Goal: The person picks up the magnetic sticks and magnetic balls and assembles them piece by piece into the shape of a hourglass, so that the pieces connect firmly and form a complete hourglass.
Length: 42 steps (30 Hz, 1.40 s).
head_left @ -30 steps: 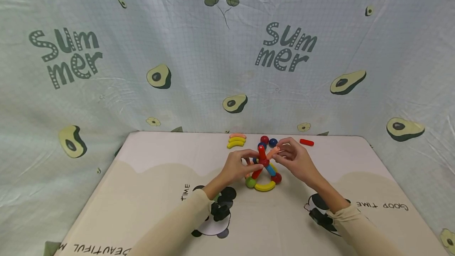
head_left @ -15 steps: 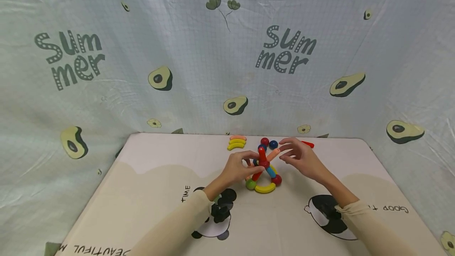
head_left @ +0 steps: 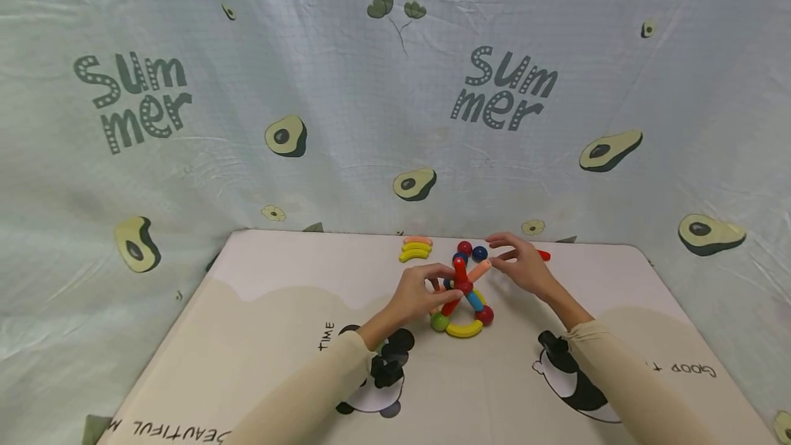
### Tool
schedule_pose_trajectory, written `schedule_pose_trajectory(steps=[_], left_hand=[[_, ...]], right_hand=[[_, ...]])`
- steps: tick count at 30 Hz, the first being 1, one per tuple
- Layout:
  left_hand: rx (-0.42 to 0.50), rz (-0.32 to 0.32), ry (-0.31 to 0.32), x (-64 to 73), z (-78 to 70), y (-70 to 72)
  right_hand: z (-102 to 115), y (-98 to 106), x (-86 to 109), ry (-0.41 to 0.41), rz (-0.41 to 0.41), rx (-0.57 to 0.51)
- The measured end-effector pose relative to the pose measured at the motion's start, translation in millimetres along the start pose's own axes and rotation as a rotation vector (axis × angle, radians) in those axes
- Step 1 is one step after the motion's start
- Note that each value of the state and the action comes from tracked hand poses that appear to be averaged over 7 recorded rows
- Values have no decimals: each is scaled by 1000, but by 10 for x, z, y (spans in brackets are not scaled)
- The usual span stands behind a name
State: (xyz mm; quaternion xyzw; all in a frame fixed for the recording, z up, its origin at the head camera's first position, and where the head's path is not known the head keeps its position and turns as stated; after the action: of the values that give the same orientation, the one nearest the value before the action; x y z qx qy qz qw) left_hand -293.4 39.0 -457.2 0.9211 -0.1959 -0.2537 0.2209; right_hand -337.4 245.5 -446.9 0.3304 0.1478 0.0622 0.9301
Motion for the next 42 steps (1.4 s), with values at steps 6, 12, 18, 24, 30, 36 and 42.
schedule_pose_trajectory(steps=[6, 12, 18, 24, 30, 36, 42], left_hand=[[-3, 0, -2, -2, 1, -13], [8, 1, -8, 7, -6, -20], [2, 5, -17, 17, -17, -14], [-1, 0, -17, 15, -11, -5], [3, 2, -21, 12, -17, -1], [4, 3, -26, 3, -23, 0], [4, 3, -19, 0, -7, -3]], right_hand=[[-242, -102, -160, -44, 41, -16], [-398, -203, -235, -41, 92, 1], [-381, -255, -257, -19, 99, 17], [-367, -283, -283, -51, 90, 36], [-446, -300, -333, -127, 71, 77], [-457, -296, -352, -146, 54, 91], [-465, -288, -333, -162, 45, 77]])
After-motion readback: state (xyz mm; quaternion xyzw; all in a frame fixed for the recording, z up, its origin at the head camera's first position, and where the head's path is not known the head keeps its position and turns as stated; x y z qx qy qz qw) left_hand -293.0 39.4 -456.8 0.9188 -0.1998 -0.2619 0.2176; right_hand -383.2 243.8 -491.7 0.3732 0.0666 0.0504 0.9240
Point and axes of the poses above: each hand's wrist, its own x-axis away from the middle knuckle, its own y-axis out of the back of the hand, z = x × y, the point moved 9 cm from there along -x, towards the middle knuckle, and after that the axes turned 4 degrees about -y, right-handed, at the moved point
